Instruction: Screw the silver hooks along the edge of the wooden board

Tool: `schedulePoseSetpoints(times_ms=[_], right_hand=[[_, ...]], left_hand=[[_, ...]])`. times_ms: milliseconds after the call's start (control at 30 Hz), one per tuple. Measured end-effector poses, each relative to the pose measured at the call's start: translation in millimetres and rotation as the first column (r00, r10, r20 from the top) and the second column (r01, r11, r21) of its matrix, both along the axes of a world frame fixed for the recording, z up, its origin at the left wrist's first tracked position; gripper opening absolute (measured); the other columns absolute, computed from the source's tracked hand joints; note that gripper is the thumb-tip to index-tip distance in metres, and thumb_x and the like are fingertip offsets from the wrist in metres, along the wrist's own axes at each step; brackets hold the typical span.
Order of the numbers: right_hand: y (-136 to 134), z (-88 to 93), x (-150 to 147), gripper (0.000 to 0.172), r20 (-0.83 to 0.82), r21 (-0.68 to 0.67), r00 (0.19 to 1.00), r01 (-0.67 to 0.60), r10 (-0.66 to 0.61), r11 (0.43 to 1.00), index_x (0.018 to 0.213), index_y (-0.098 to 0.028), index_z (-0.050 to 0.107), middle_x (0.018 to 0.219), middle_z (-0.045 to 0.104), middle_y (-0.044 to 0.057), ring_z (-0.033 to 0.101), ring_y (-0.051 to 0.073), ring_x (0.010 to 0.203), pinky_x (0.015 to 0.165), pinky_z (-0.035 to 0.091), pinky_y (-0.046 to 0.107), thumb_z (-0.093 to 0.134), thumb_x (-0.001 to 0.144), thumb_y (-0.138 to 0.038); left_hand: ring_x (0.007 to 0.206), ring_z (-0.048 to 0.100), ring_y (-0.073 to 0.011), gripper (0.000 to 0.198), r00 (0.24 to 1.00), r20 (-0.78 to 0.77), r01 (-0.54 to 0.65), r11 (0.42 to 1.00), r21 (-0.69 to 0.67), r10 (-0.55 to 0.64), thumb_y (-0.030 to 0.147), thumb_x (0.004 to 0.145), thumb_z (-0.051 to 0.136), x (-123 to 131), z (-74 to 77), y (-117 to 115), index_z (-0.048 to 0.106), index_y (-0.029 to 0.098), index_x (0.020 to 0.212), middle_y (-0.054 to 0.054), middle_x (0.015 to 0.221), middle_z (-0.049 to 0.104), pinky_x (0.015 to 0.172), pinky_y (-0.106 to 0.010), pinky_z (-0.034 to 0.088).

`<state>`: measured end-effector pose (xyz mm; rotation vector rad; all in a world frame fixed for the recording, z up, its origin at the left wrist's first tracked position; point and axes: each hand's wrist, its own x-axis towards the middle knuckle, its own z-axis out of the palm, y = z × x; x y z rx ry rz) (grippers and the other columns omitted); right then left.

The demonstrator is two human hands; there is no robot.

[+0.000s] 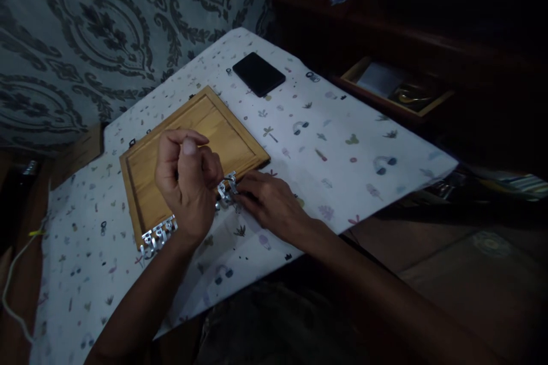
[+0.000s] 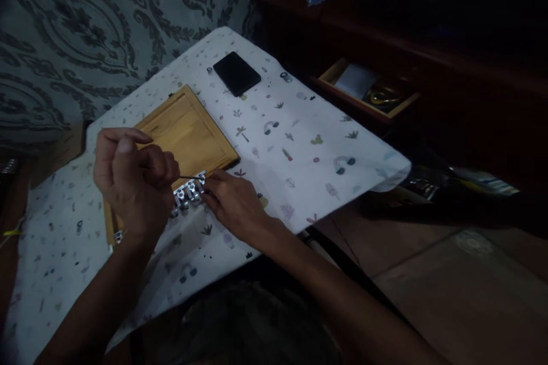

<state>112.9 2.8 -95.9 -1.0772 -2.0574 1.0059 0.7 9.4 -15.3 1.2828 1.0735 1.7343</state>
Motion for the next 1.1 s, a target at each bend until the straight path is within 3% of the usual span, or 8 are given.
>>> schedulePoseSetpoints(times_ms=[267, 500, 800, 1100], right_hand=[[-0.2, 0.9, -0.5, 0.009, 0.002, -0.008, 1.0, 0.019, -0.019, 1.0, 0.092, -0.016, 0.072, 0.096, 0.071, 0.006, 0.066, 0.02, 0.092, 0.079, 0.046, 0.031, 0.063, 0.092, -0.015], [0.8, 2.2, -0.8, 0.012, 0.035, -0.029, 0.999, 0.003, -0.002, 1.0, 0.093, -0.017, 0.072, 0.096, 0.071, 0.006, 0.065, 0.019, 0.089, 0.077, 0.047, 0.031, 0.06, 0.093, -0.016], [0.6, 1.5, -1.6, 0.013, 0.039, 0.001, 0.999, 0.009, -0.009, 1.0, 0.094, -0.018, 0.072, 0.096, 0.071, 0.005, 0.066, 0.018, 0.091, 0.077, 0.048, 0.03, 0.059, 0.093, -0.016], [1.3, 2.6, -1.6, 0.012, 0.045, -0.019, 0.999, 0.01, -0.009, 1.0, 0.094, -0.017, 0.072, 0.098, 0.072, 0.006, 0.066, 0.019, 0.092, 0.079, 0.048, 0.031, 0.06, 0.093, -0.016]], left_hand=[[0.034, 0.026, -0.0044, 0.018, 0.976, -0.086, 0.205, 0.977, 0.057, -0.2, 0.033, 0.092, 0.066, -0.1, -8.5, 10.7, 0.061, 0.019, 0.082, 0.01, 0.049, 0.029, 0.036, -0.019, 0.023], [0.034, 0.021, -0.0038, 0.015, 0.97, 0.004, 0.243, 0.97, 0.019, -0.243, 0.027, 0.086, 0.071, -2.7, -3.8, 12.1, 0.061, 0.019, 0.079, 0.011, 0.047, 0.025, 0.035, -0.019, 0.018], [0.033, 0.022, -0.0038, 0.022, 0.946, 0.012, 0.323, 0.946, -0.038, -0.323, 0.034, 0.081, 0.077, -8.2, -0.6, 14.9, 0.06, 0.02, 0.076, 0.01, 0.046, 0.025, 0.036, -0.019, 0.023], [0.033, 0.016, -0.0027, 0.014, 0.904, 0.017, 0.428, 0.901, -0.067, -0.427, 0.024, 0.082, 0.072, -15.5, 1.5, 17.2, 0.062, 0.018, 0.075, 0.011, 0.045, 0.023, 0.035, -0.018, 0.02]])
